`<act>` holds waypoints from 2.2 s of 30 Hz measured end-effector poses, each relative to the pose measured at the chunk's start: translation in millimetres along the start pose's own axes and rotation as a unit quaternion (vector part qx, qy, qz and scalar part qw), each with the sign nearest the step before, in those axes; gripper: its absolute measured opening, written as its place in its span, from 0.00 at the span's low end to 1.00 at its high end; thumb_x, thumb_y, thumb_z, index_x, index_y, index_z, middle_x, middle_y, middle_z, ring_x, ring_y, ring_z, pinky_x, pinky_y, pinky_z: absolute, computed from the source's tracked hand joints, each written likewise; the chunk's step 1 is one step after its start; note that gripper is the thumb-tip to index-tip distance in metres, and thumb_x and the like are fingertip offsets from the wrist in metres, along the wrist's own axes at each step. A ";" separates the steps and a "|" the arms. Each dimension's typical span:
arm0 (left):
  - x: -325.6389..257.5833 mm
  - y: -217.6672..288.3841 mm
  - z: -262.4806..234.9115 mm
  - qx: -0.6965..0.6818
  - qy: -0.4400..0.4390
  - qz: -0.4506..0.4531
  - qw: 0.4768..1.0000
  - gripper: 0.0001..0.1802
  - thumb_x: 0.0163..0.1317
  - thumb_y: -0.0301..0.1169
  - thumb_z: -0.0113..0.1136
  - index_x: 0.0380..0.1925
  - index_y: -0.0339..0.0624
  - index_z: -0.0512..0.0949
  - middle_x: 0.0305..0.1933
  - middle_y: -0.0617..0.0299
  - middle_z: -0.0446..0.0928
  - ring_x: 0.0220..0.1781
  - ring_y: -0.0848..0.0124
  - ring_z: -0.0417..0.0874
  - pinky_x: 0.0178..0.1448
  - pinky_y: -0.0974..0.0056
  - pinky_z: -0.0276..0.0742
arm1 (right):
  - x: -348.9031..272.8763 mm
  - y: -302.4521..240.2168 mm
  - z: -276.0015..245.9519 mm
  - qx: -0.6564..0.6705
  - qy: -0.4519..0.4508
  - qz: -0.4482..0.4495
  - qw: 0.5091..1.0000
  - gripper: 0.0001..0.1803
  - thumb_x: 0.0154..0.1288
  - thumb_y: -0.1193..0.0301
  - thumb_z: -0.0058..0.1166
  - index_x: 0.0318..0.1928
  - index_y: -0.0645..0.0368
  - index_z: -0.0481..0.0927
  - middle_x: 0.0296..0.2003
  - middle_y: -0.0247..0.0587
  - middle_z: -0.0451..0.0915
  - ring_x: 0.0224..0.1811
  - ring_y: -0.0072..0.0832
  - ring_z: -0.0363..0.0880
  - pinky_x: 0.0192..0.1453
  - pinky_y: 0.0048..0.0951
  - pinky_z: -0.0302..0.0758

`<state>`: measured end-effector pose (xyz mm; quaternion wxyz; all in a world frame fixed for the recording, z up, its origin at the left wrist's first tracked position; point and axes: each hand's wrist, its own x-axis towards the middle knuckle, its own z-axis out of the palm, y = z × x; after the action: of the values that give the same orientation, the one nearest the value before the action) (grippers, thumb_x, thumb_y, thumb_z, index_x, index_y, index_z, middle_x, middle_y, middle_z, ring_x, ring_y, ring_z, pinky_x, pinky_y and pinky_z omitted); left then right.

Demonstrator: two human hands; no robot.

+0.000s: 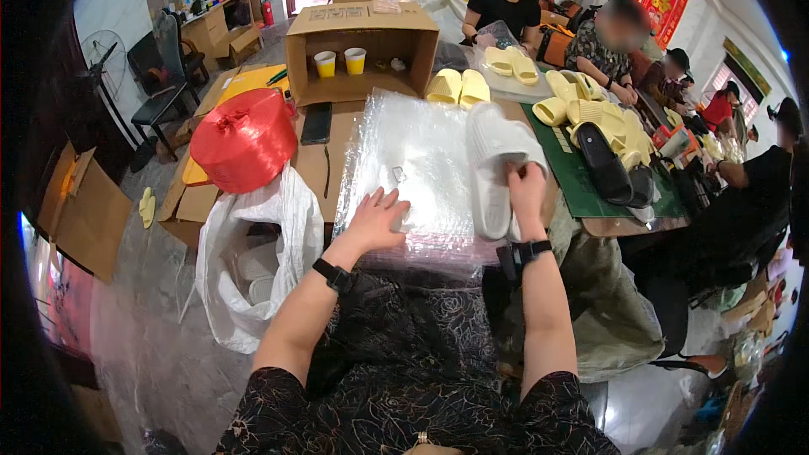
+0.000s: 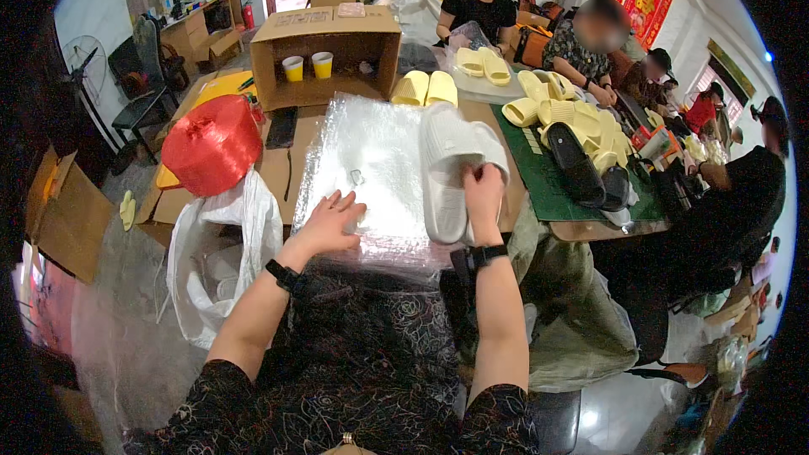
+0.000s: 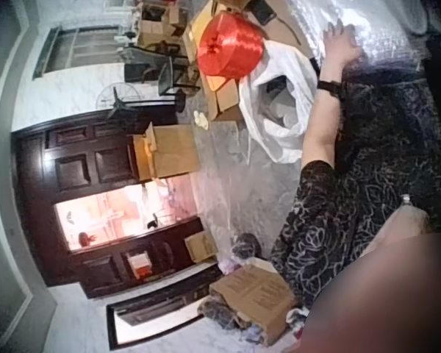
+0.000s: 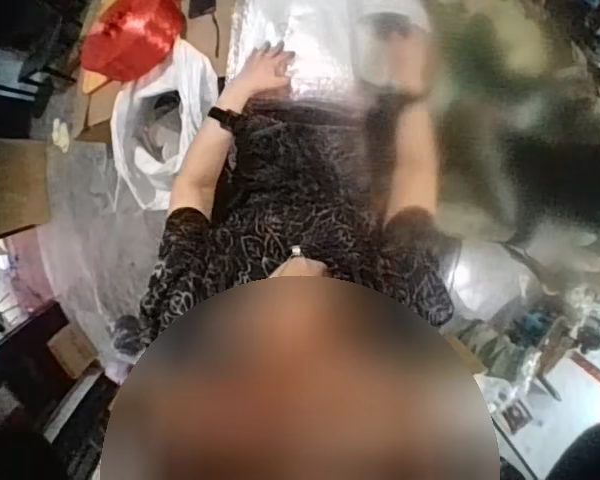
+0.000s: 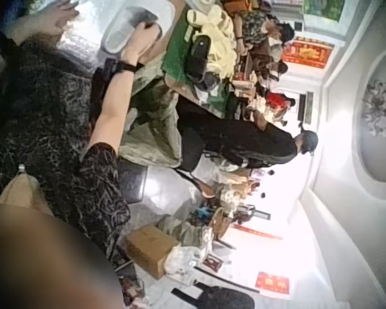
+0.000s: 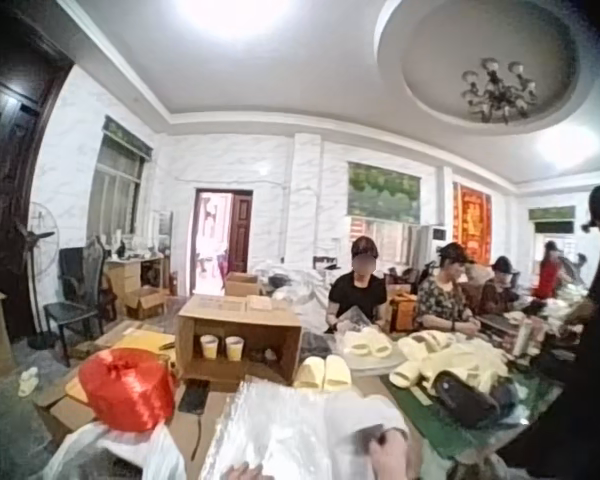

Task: The recorder is seen placing pairs of plastic sandals/slides into transparent plastic bags.

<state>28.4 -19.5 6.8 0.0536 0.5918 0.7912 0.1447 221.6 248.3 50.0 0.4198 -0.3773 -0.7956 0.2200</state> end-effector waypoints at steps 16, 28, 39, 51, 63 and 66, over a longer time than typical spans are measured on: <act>37.6 18.0 -18.9 -0.177 0.012 -0.029 0.984 0.17 0.62 0.45 0.63 0.48 0.51 0.85 0.41 0.54 0.82 0.45 0.56 0.80 0.50 0.57 0.76 | -110.4 -6.6 -116.1 0.323 -0.027 0.081 0.942 0.17 0.68 0.76 0.52 0.56 0.69 0.74 0.46 0.39 0.82 0.45 0.24 0.81 0.49 0.25 0.75; 36.2 21.9 -22.3 -0.497 0.003 -0.116 0.860 0.17 0.65 0.36 0.60 0.46 0.33 0.84 0.47 0.56 0.84 0.49 0.78 0.78 0.53 0.69 0.74 | -149.5 -66.4 -98.4 0.163 -0.183 -0.041 0.969 0.18 0.57 0.74 0.63 0.49 0.63 0.78 0.34 0.44 0.80 0.30 0.31 0.77 0.36 0.30 0.74; 14.2 57.5 -41.8 -0.158 0.209 0.129 0.957 0.11 0.63 0.33 0.59 0.42 0.47 0.85 0.52 0.57 0.80 0.54 0.57 0.76 0.61 0.55 0.70 | -151.9 -70.1 -66.0 -0.004 -0.213 -0.107 0.971 0.13 0.59 0.69 0.60 0.35 0.66 0.72 0.35 0.56 0.75 0.36 0.55 0.76 0.38 0.50 0.72; -12.8 68.0 -75.1 -0.252 0.149 0.225 0.929 0.13 0.61 0.29 0.60 0.46 0.45 0.84 0.56 0.59 0.79 0.60 0.59 0.74 0.67 0.55 0.64 | -71.8 -73.2 67.7 0.074 -0.100 -0.046 0.991 0.14 0.58 0.72 0.59 0.40 0.66 0.72 0.38 0.61 0.74 0.40 0.58 0.77 0.43 0.51 0.74; -24.4 5.8 -73.8 -0.367 0.065 0.021 0.928 0.18 0.59 0.42 0.64 0.43 0.42 0.84 0.43 0.53 0.83 0.42 0.57 0.84 0.47 0.58 0.79 | -111.3 -77.0 67.2 0.033 -0.116 -0.257 0.959 0.33 0.60 0.70 0.59 0.63 0.68 0.64 0.57 0.63 0.69 0.59 0.58 0.68 0.65 0.48 0.66; -4.8 -1.2 -72.1 -0.247 0.160 -0.040 0.955 0.15 0.62 0.39 0.61 0.41 0.41 0.85 0.41 0.55 0.84 0.38 0.64 0.85 0.43 0.62 0.78 | -124.8 -112.8 -21.7 0.095 -0.240 -0.301 0.918 0.23 0.62 0.70 0.60 0.56 0.68 0.74 0.51 0.56 0.78 0.52 0.47 0.77 0.57 0.42 0.74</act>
<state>10.2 -36.4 74.7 0.0763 0.4973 0.7518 0.4261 238.1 81.3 74.5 0.2959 -0.0143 -0.9240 0.2416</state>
